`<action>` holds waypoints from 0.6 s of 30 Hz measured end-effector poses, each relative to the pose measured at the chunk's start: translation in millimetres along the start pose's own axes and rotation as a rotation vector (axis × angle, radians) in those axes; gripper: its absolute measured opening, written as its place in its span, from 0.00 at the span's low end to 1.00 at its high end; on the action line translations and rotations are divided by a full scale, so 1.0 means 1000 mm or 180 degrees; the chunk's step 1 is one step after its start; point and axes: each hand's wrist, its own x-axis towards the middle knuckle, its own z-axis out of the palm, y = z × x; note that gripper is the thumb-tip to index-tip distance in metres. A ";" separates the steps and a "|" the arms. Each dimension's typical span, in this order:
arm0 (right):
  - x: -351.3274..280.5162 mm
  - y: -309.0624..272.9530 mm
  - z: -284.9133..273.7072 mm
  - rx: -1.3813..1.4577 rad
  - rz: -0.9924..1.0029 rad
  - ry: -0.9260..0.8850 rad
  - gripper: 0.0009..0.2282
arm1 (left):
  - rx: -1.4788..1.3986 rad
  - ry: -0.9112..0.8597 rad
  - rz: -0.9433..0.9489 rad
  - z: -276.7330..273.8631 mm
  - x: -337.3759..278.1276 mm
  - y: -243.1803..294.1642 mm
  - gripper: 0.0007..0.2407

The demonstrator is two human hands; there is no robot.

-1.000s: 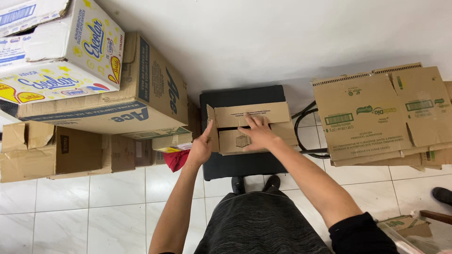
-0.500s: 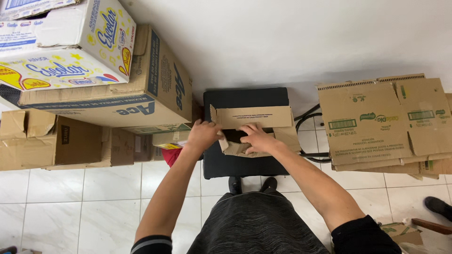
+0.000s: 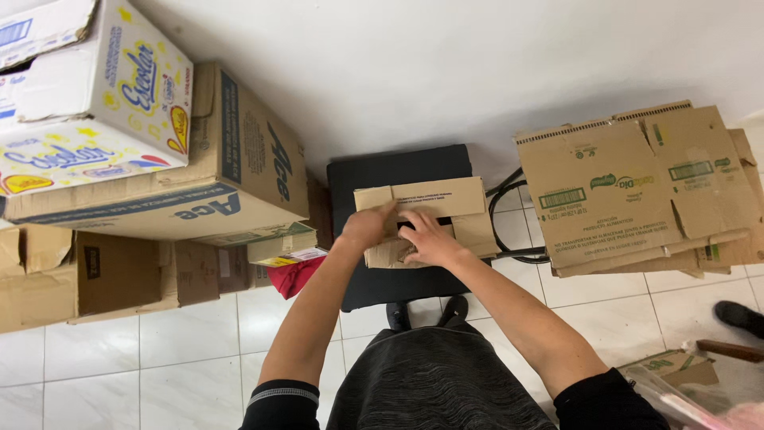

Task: The person folds and closes several cardboard boxes by hand, then stacks them on the floor.

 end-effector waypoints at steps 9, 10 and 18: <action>0.006 -0.007 -0.023 -0.0083 0.1237 0.0094 0.45 | -0.0079 0.0535 -0.0278 -0.021 -0.038 0.005 0.34; 0.007 -0.006 -0.024 -0.0081 0.1244 0.0101 0.45 | -0.0072 0.0537 -0.0271 -0.030 -0.044 0.009 0.34; -0.026 0.000 -0.052 0.0110 0.1454 0.1066 0.34 | -0.2379 0.1032 -0.0900 -0.010 -0.061 -0.002 0.42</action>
